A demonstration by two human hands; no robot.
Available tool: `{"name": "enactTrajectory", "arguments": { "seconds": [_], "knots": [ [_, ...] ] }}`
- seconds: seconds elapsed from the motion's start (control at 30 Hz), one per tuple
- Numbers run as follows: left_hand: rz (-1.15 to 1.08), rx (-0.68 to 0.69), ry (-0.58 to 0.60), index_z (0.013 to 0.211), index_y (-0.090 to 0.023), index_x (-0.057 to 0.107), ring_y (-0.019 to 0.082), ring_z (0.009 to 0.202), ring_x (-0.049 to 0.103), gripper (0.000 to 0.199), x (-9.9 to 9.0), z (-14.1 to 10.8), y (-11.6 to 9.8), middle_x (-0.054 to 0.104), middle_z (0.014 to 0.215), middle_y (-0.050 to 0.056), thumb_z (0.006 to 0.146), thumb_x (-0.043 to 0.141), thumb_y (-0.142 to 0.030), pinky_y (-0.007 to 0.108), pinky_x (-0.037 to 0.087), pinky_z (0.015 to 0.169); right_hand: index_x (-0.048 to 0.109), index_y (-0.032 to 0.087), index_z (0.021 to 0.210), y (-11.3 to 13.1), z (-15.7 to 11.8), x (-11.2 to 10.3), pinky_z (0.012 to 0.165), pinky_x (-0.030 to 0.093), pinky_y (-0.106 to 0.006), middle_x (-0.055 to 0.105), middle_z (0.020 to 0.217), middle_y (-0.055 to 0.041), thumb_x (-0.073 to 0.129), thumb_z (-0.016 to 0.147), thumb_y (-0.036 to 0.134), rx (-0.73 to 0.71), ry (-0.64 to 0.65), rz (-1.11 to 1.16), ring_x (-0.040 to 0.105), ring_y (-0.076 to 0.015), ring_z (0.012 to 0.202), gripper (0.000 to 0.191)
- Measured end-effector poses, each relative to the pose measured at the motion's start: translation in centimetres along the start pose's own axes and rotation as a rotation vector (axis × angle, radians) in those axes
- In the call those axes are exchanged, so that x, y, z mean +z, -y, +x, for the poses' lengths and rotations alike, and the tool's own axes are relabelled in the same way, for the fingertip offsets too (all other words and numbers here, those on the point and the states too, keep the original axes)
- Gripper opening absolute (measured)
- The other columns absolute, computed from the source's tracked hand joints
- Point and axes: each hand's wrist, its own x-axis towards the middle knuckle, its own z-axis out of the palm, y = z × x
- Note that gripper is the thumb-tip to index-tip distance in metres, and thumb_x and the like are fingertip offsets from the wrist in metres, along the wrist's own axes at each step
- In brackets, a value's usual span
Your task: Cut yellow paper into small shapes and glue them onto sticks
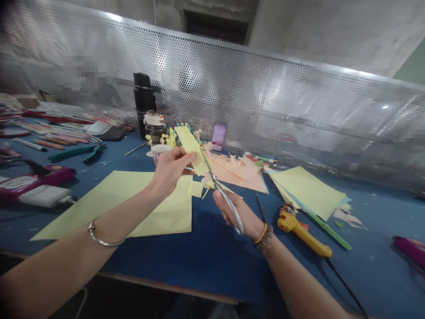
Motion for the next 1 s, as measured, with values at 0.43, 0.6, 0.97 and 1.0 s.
{"name": "enactTrajectory", "arguments": {
  "seconds": [0.43, 0.6, 0.97, 1.0],
  "knots": [
    [-0.006, -0.012, 0.034, 0.063, -0.015, 0.06, 0.009, 0.05, 0.056, 0.012, 0.27, -0.46, -0.21, 0.058, 0.057, 0.0, 0.069, 0.065, -0.025, 0.02, 0.052, 0.048, 0.042, 0.019, 0.072, 0.09, -0.01, 0.15, 0.043, 0.038, -0.022, 0.04, 0.055, 0.0053, 0.028, 0.087, 0.065, 0.014, -0.003, 0.041, 0.04, -0.0075, 0.042, 0.05],
    [-0.009, -0.016, 0.028, 0.062, -0.015, 0.059, 0.009, 0.05, 0.056, 0.013, 0.32, -0.51, -0.34, 0.058, 0.057, 0.0, 0.068, 0.065, -0.025, 0.02, 0.052, 0.048, 0.039, 0.02, 0.066, -0.09, 0.11, 0.17, 0.04, 0.036, -0.021, 0.04, 0.051, 0.0054, 0.028, 0.087, 0.065, 0.003, -0.017, -0.02, 0.042, -0.0075, 0.038, 0.052],
    [0.011, 0.009, 0.024, 0.061, -0.017, 0.058, 0.01, 0.051, 0.056, 0.012, 0.18, -0.44, -0.17, 0.057, 0.056, 0.0, 0.068, 0.062, -0.026, 0.021, 0.052, 0.049, 0.038, 0.021, 0.064, -0.12, -0.11, -0.03, 0.038, 0.035, -0.022, 0.043, 0.043, 0.0052, 0.033, 0.085, 0.066, 0.026, -0.026, -0.05, 0.043, -0.0088, 0.034, 0.05],
    [0.012, 0.013, 0.024, 0.061, -0.017, 0.057, 0.01, 0.051, 0.056, 0.013, 0.15, -0.4, -0.11, 0.057, 0.057, 0.001, 0.068, 0.062, -0.026, 0.022, 0.052, 0.049, 0.038, 0.021, 0.064, -0.12, -0.09, -0.03, 0.037, 0.034, -0.022, 0.043, 0.043, 0.0051, 0.033, 0.085, 0.066, 0.027, -0.026, -0.045, 0.043, -0.0089, 0.034, 0.05]
  ]
}}
